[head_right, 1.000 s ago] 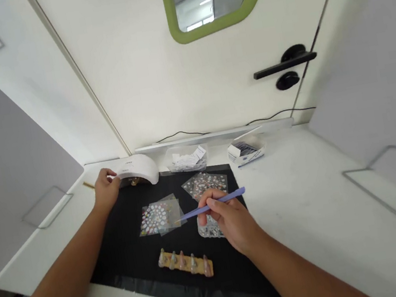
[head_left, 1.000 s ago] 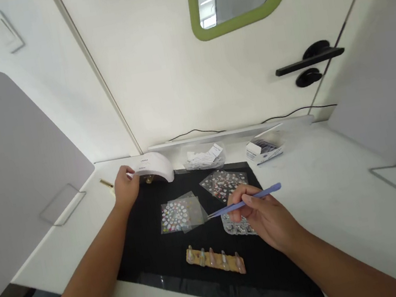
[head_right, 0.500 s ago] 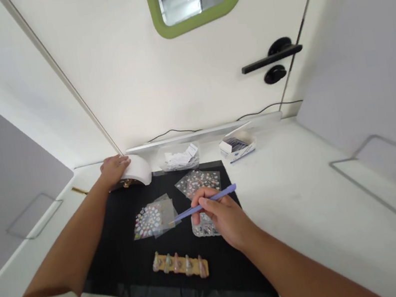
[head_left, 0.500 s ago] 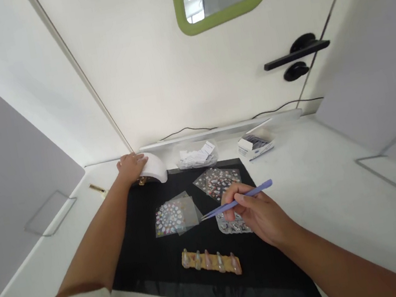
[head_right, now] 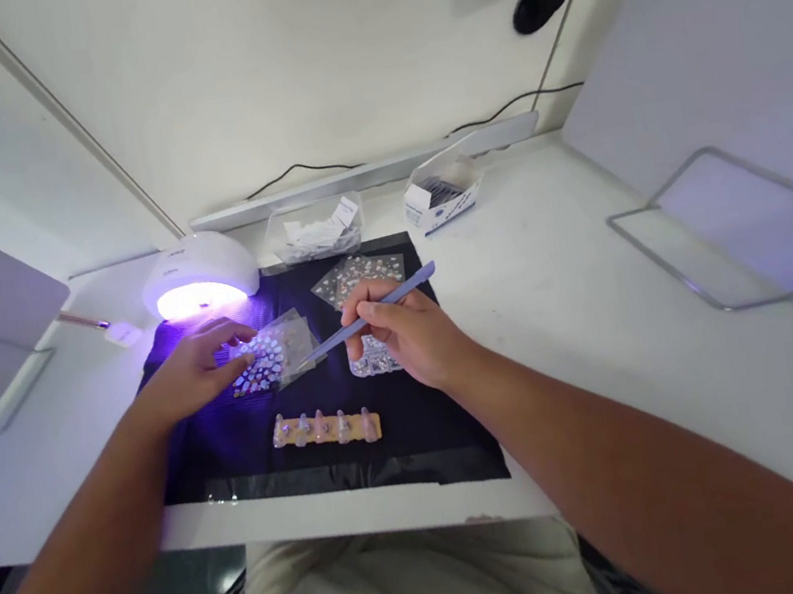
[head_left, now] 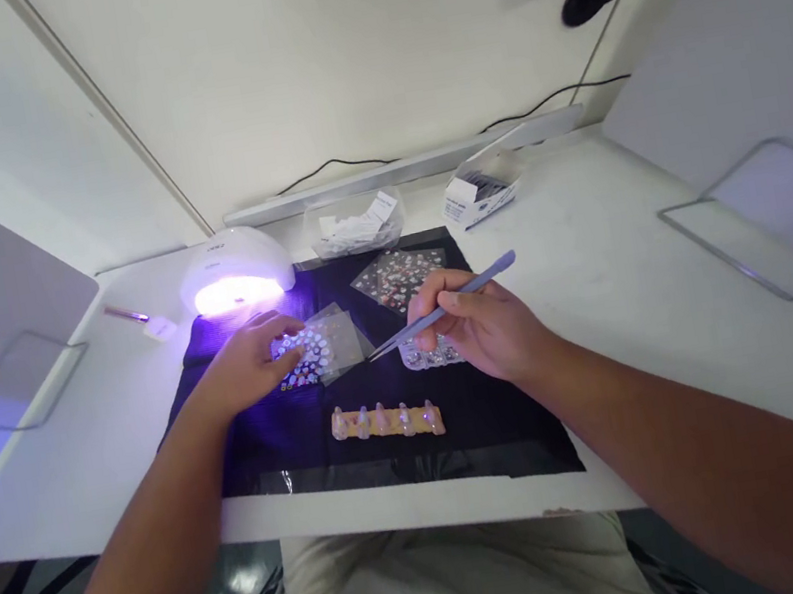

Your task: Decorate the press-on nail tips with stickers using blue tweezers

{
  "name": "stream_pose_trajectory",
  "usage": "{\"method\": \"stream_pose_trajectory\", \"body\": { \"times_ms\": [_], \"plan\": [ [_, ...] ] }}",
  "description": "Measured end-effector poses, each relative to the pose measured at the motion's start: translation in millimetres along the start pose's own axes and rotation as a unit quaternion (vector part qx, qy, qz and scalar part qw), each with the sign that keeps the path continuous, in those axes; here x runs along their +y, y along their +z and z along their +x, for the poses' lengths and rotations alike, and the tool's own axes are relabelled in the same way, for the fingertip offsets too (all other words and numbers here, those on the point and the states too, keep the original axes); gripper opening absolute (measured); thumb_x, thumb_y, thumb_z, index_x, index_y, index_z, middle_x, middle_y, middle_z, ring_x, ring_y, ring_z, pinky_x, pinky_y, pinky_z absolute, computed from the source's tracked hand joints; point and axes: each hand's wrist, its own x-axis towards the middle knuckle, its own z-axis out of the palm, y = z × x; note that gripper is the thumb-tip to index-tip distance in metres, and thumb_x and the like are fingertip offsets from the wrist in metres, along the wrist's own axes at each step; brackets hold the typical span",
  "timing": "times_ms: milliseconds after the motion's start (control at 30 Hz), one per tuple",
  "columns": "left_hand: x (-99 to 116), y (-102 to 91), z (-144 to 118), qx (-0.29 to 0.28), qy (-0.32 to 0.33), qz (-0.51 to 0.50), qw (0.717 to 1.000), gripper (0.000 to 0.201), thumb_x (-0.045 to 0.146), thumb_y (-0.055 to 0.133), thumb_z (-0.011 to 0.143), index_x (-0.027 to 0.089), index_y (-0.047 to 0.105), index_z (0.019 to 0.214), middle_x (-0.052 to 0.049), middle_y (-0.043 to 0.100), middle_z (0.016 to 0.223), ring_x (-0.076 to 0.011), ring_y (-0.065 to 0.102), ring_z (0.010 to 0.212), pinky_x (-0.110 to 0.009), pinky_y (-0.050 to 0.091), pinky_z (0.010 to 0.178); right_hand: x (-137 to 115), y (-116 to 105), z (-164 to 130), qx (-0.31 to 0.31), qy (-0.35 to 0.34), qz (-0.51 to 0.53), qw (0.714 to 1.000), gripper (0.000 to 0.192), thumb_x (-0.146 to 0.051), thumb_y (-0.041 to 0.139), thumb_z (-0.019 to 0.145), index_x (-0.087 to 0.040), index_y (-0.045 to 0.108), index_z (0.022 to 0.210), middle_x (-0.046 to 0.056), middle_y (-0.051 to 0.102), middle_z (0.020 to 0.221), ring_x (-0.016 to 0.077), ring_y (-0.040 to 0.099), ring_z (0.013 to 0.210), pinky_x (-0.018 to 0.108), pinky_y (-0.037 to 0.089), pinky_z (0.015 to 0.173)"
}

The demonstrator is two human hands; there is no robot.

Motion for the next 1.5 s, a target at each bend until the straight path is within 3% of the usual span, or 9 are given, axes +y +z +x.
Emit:
{"method": "stream_pose_trajectory", "body": {
  "times_ms": [100, 233, 400, 567, 833, 933, 1233, 1333, 1500],
  "plan": [
    [-3, 6.2, -3, -0.021, 0.010, 0.016, 1.000, 0.036, 0.036, 0.062, 0.095, 0.018, 0.059, 0.126, -0.011, 0.060, 0.130, -0.0268, 0.061, 0.115, -0.050, 0.052, 0.098, -4, 4, 3, 0.017, -0.004, 0.000, 1.000, 0.030, -0.047, 0.073, 0.082, -0.019, 0.066, 0.074, -0.002, 0.063, 0.057, 0.0137, 0.061, 0.055, 0.028, 0.049, 0.057],
    [-13, 12.2, -2, -0.034, -0.027, 0.052, 0.998, 0.059, 0.044, 0.065, 0.092, 0.021, 0.047, 0.143, -0.014, 0.048, 0.145, -0.0361, 0.046, 0.134, -0.062, 0.039, 0.108, -7, 4, 5, 0.033, 0.001, -0.001, 0.999, 0.028, -0.048, 0.077, 0.077, -0.021, 0.070, 0.073, -0.001, 0.064, 0.054, 0.0163, 0.061, 0.056, 0.029, 0.046, 0.055],
    [-17, 22.9, 2, -0.065, -0.046, 0.068, 0.994, 0.077, 0.058, 0.070, 0.081, 0.025, 0.044, 0.146, -0.014, 0.054, 0.138, -0.0376, 0.048, 0.131, -0.060, 0.041, 0.106, -7, 0, 4, 0.042, 0.024, -0.004, 0.999, 0.023, -0.046, 0.078, 0.078, -0.023, 0.073, 0.074, 0.001, 0.065, 0.060, 0.0152, 0.057, 0.051, 0.030, 0.046, 0.052],
    [-19, 26.3, 2, -0.057, -0.071, 0.076, 0.993, 0.099, 0.070, 0.077, 0.064, 0.030, 0.043, 0.149, -0.014, 0.052, 0.139, -0.0480, 0.043, 0.132, -0.060, 0.039, 0.108, -5, -1, 2, 0.052, 0.041, -0.003, 0.998, 0.023, -0.046, 0.078, 0.077, -0.024, 0.073, 0.073, 0.001, 0.064, 0.061, 0.0175, 0.059, 0.053, 0.033, 0.048, 0.053],
    [-19, 21.9, 2, -0.046, -0.068, 0.068, 0.994, 0.094, 0.060, 0.080, 0.066, 0.035, 0.043, 0.148, -0.010, 0.061, 0.123, -0.0385, 0.060, 0.112, -0.047, 0.051, 0.092, -6, 2, 3, 0.060, 0.038, -0.009, 0.997, 0.023, -0.047, 0.080, 0.075, -0.024, 0.074, 0.073, -0.001, 0.062, 0.056, 0.0180, 0.058, 0.052, 0.034, 0.048, 0.054],
    [-19, 21.8, 0, -0.042, -0.061, 0.061, 0.995, 0.093, 0.058, 0.079, 0.068, 0.035, 0.040, 0.149, -0.010, 0.059, 0.124, -0.0356, 0.059, 0.115, -0.044, 0.051, 0.094, -6, 2, 2, 0.054, 0.034, -0.010, 0.998, 0.024, -0.047, 0.079, 0.076, -0.024, 0.073, 0.073, 0.000, 0.063, 0.055, 0.0182, 0.058, 0.053, 0.035, 0.049, 0.056],
    [-18, 25.7, 0, -0.026, -0.043, 0.064, 0.997, 0.078, 0.064, 0.068, 0.077, 0.035, 0.045, 0.146, -0.012, 0.045, 0.147, -0.0472, 0.035, 0.139, -0.068, 0.027, 0.112, -4, 3, 2, 0.034, 0.029, 0.000, 0.999, 0.023, -0.044, 0.076, 0.079, -0.022, 0.073, 0.073, 0.001, 0.065, 0.054, 0.0162, 0.059, 0.052, 0.031, 0.049, 0.053],
    [-7, 31.7, 9, -0.023, -0.008, 0.059, 0.998, 0.081, 0.062, 0.066, 0.081, 0.033, 0.038, 0.151, -0.011, 0.042, 0.152, -0.0423, 0.034, 0.141, -0.063, 0.026, 0.114, -3, 3, 3, 0.033, 0.030, 0.004, 0.999, 0.023, -0.043, 0.076, 0.079, -0.022, 0.072, 0.073, 0.001, 0.066, 0.056, 0.0158, 0.060, 0.052, 0.030, 0.048, 0.052],
    [4, 39.0, 20, -0.023, 0.032, 0.050, 0.998, 0.073, 0.054, 0.070, 0.083, 0.037, 0.042, 0.148, -0.006, 0.059, 0.135, -0.0348, 0.050, 0.125, -0.057, 0.031, 0.112, -2, 4, 4, 0.029, 0.025, 0.006, 0.999, 0.022, -0.043, 0.076, 0.080, -0.021, 0.072, 0.075, 0.000, 0.065, 0.055, 0.0160, 0.061, 0.054, 0.029, 0.047, 0.053]
  ]
}}
